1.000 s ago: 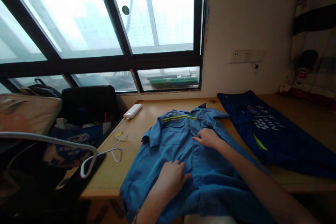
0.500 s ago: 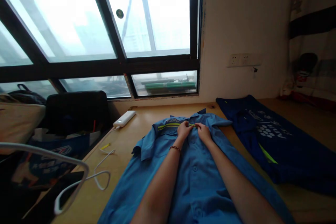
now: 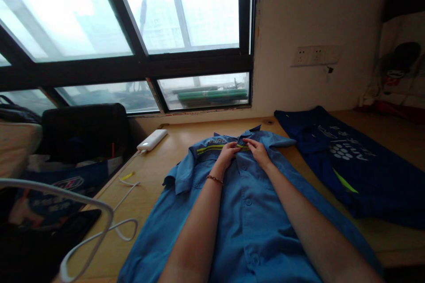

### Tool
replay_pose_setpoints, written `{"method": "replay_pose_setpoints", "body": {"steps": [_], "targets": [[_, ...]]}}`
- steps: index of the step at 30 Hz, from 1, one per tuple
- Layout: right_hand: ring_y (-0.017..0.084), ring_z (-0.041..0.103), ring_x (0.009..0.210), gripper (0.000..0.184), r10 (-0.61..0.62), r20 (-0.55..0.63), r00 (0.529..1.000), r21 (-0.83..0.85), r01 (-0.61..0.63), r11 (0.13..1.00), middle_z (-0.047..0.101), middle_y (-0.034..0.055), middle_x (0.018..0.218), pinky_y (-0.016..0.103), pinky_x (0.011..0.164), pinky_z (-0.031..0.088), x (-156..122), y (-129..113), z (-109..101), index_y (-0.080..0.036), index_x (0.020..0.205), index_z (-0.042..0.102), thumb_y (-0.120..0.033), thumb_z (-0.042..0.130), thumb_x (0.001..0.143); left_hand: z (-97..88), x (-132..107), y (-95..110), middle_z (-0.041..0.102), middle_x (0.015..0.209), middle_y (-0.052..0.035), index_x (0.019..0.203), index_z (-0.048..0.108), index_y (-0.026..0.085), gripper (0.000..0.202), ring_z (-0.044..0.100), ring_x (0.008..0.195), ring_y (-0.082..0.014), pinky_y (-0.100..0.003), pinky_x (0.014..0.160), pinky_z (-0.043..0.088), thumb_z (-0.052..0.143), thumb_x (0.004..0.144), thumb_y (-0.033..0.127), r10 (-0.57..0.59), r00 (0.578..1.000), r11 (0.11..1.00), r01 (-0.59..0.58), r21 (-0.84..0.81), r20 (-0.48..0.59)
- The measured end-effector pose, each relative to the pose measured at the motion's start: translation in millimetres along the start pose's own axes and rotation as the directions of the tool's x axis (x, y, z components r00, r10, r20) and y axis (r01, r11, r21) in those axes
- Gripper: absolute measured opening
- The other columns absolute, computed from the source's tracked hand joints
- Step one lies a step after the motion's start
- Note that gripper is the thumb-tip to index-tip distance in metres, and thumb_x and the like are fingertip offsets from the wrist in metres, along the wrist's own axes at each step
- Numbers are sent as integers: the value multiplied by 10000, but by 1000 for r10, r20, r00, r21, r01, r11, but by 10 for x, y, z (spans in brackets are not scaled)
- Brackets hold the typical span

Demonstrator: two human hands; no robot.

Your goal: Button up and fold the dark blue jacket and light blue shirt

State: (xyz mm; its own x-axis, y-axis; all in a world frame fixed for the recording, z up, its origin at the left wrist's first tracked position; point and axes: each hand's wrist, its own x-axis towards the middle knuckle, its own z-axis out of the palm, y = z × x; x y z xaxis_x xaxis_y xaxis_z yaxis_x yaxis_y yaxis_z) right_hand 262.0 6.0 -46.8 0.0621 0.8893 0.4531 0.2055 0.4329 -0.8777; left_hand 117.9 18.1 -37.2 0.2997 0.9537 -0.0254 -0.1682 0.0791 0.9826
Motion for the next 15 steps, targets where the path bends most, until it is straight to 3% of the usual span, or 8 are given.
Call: {"method": "replay_pose_setpoints", "body": {"steps": [3,9,15], "targets": [[172,566,924,271,-30,17,999,-21,30,999,647,44,964,323,860,413,-2,8,3,-179,931,652,-240,463,746,-6,-46,9,596,726,-41,852,607,102,315,503,523,-69,-181,483,372,691,565,199,-16,990,999,20,-32,139],[173,595,793,242,46,-7,999,68,-46,997,661,50,848,314,765,459,4,94,15,-158,864,653,-281,551,683,21,-62,-15,598,675,-43,815,630,79,323,487,515,-73,-188,483,365,692,588,300,41,996,998,-44,37,79],[163,595,685,193,79,-50,996,86,-75,994,644,42,737,298,687,477,-15,97,35,-141,766,617,-277,601,631,10,-35,-33,598,643,-37,798,634,81,287,469,475,-65,-194,470,348,678,590,274,26,997,998,-30,53,78]]}}
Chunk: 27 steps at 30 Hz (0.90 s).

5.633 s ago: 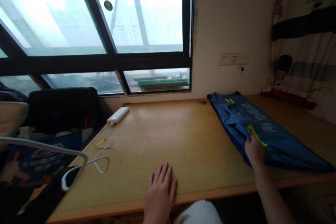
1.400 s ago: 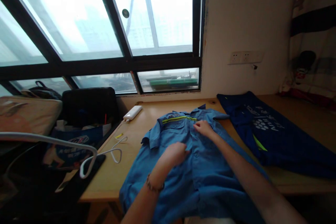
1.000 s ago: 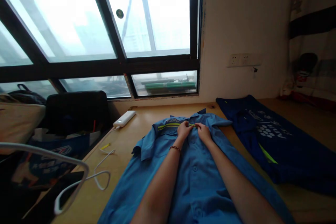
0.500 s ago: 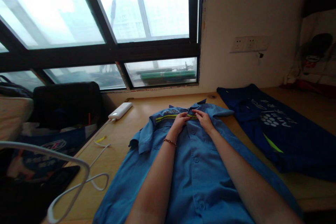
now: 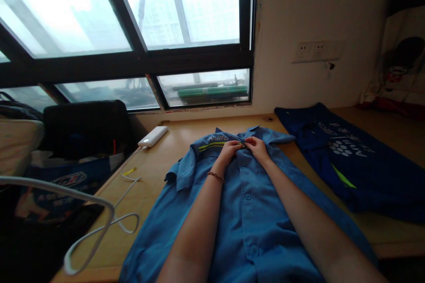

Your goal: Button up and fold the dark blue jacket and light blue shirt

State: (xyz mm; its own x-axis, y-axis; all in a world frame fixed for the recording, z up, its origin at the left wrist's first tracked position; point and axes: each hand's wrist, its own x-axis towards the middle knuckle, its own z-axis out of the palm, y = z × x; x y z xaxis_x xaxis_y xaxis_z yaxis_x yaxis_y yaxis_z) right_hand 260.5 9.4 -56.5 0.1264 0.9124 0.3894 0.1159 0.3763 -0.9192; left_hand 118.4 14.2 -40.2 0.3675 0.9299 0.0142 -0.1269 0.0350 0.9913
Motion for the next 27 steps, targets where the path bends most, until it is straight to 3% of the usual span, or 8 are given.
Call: {"method": "replay_pose_setpoints", "body": {"steps": [6,10,13,15,17,19,23,27], "targets": [[176,592,673,170,-62,-116,991,-170,42,985,645,43,715,311,673,472,-48,-60,13,-153,722,627,-297,584,642,13,-22,29,521,551,5,734,615,84,284,400,423,-43,-180,425,316,655,622,341,32,998,999,-30,23,-58],[180,600,665,206,23,-133,991,-8,-25,1000,652,46,701,307,662,475,-26,-13,6,-145,705,633,-322,620,600,52,-34,58,451,509,36,712,571,102,285,415,428,-56,-196,454,364,602,673,383,17,997,1000,-18,-11,-72],[170,596,655,244,90,-152,984,108,-74,991,653,44,698,284,628,470,-14,33,8,-138,709,638,-340,641,573,118,-24,49,491,546,26,715,546,124,229,460,465,-81,-210,479,381,618,665,335,72,991,977,-47,208,-114],[154,581,617,277,124,-163,979,136,-102,985,649,36,694,259,574,453,-20,37,15,-136,734,641,-370,630,586,179,-21,28,495,539,20,670,522,137,210,466,485,-94,-214,497,369,613,675,326,184,964,896,-84,436,-193],[141,564,586,314,140,-153,978,152,-117,981,642,26,684,241,537,432,-32,22,26,-137,759,638,-408,616,603,242,-32,4,516,560,1,659,513,146,205,483,530,-111,-222,532,357,580,713,332,326,914,757,-99,646,-242],[141,562,608,329,121,-146,982,153,-98,983,637,20,686,237,558,429,-40,7,38,-138,760,629,-420,634,588,296,-56,-11,554,624,-31,706,521,148,198,514,592,-133,-233,570,350,530,760,338,398,883,628,-64,776,-249],[146,560,663,309,82,-188,979,117,-61,991,632,26,693,246,624,430,-27,36,45,-134,729,620,-397,655,570,344,-103,-15,597,747,-97,839,521,138,280,563,693,-186,-255,609,350,485,791,412,377,890,490,44,871,-257],[142,551,611,326,128,-208,970,139,-100,985,632,30,659,240,568,418,-15,83,38,-128,722,627,-418,635,573,331,-93,-36,599,813,-134,886,513,126,390,571,745,-214,-263,616,348,469,774,497,389,886,425,70,903,-252]]}}
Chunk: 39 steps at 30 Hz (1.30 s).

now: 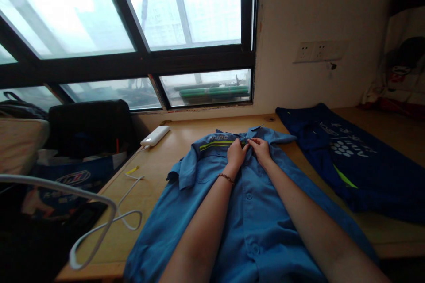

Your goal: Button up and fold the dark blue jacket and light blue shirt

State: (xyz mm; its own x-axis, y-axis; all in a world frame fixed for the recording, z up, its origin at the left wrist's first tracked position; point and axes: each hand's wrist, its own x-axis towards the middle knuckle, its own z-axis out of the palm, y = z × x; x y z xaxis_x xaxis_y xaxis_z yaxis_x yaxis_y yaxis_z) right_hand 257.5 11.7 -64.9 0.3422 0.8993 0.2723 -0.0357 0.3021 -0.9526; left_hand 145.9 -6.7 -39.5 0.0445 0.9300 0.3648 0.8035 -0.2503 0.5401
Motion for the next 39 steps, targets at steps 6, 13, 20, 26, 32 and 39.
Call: {"method": "replay_pose_setpoints", "body": {"steps": [6,13,20,26,32,39], "targets": [[140,546,565,336,37,-97,995,36,-34,999,623,11,607,239,526,418,-13,-46,-8,-126,719,633,-420,640,556,28,75,-74,608,769,-86,841,527,149,384,571,721,-190,-250,605,365,434,783,516,4,997,1000,-6,21,80],[194,602,676,324,-39,-345,938,8,44,999,658,38,660,293,620,466,54,-218,-153,-119,789,655,-394,585,633,-136,123,-168,496,1188,-126,1154,436,166,471,451,1079,-261,-370,873,354,491,753,407,86,946,972,-148,180,311],[203,602,883,280,-258,4,966,-399,238,886,664,77,923,342,820,443,-119,-467,-35,-157,920,650,-184,438,739,-85,42,-292,289,1378,-95,1328,247,157,519,248,1250,-236,-488,1009,152,308,830,289,123,933,942,-217,255,339],[191,629,811,368,-95,263,960,-531,226,817,680,71,861,322,793,474,-283,-244,-31,-144,871,673,-26,392,665,-182,207,-403,508,1202,-73,1160,486,191,357,437,1107,-179,-322,951,298,364,830,250,304,922,934,-338,113,241],[167,615,874,408,-101,286,953,-540,247,804,664,47,952,303,835,455,-235,-102,-85,-170,966,652,-23,390,690,-266,78,-276,612,876,-101,825,612,155,288,552,839,-175,-270,765,380,368,845,308,204,979,976,-203,81,-10],[173,626,789,260,-151,270,951,-468,266,843,684,38,822,302,766,475,-283,-180,-96,-185,829,677,-125,439,742,-220,-121,-180,611,644,-47,647,628,164,194,544,638,-172,-236,537,314,646,608,353,-116,979,989,128,-70,165]]}}
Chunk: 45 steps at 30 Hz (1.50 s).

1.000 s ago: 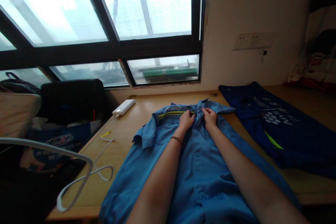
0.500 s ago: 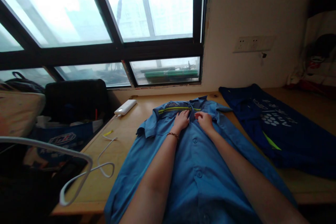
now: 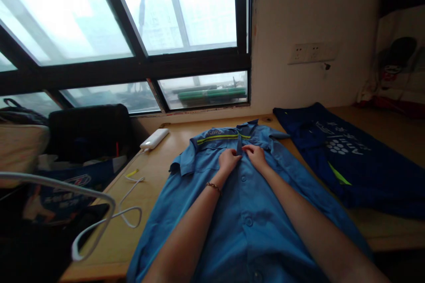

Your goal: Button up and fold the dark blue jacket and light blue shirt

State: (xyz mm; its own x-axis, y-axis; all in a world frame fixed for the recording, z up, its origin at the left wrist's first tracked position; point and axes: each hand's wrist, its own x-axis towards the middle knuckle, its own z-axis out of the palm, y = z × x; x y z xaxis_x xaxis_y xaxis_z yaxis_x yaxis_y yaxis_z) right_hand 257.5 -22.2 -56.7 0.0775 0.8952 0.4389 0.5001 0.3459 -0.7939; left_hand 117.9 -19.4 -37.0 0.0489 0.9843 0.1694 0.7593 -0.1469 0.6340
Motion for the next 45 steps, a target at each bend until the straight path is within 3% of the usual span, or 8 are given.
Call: {"method": "replay_pose_setpoints", "body": {"steps": [3,9,17,26,34,40,42,45], "targets": [[176,623,792,213,-31,50,998,25,30,999,684,38,821,305,766,470,-22,-41,-13,-191,805,678,-158,479,738,-12,-22,-19,554,574,-2,594,589,149,143,493,561,-123,-214,503,295,648,575,278,-13,999,969,23,-247,42],[173,613,764,161,-13,161,987,103,-3,995,674,41,820,309,748,468,-31,-93,-8,-183,812,664,-191,560,690,-95,-75,-32,420,486,53,549,486,140,180,354,423,-53,-194,420,242,637,535,238,-3,963,735,186,-652,270],[140,583,655,202,158,189,969,393,-221,893,640,27,699,275,660,454,-9,-127,-26,-137,732,615,-248,655,568,-110,-118,-2,363,484,67,520,432,143,317,332,434,-38,-184,409,226,678,552,340,16,969,712,162,-684,246],[83,473,490,189,266,252,930,420,-353,836,572,-15,568,203,464,356,22,-166,-36,-128,664,598,-267,645,545,-139,-109,-14,481,526,30,598,534,126,270,431,470,-66,-189,439,280,697,546,335,22,950,715,202,-669,311],[112,512,510,118,157,93,983,257,-176,950,568,-12,607,232,479,414,-41,-130,53,-167,682,557,-269,573,624,-178,-96,-14,469,532,32,605,537,115,237,387,444,-42,-176,426,265,682,550,295,29,928,680,254,-688,372],[148,566,615,129,178,1,984,237,-173,956,611,21,654,276,622,450,-68,-157,-12,-159,664,587,-278,582,616,-122,-132,10,508,589,10,718,555,118,285,463,483,-59,-186,475,352,640,618,371,-16,917,509,351,-786,399],[144,555,591,174,234,33,972,334,-232,914,609,21,645,271,594,444,-60,-153,-4,-152,670,591,-304,607,587,-77,-129,25,492,560,27,749,538,129,270,455,461,-57,-181,460,347,644,626,344,-55,937,550,318,-772,346],[126,525,535,241,326,98,940,489,-330,807,597,8,612,247,526,418,-53,-166,40,-158,674,584,-332,657,525,5,-123,49,468,514,46,718,500,150,238,450,439,-72,-189,447,340,620,659,347,-123,978,754,204,-625,171]]}}
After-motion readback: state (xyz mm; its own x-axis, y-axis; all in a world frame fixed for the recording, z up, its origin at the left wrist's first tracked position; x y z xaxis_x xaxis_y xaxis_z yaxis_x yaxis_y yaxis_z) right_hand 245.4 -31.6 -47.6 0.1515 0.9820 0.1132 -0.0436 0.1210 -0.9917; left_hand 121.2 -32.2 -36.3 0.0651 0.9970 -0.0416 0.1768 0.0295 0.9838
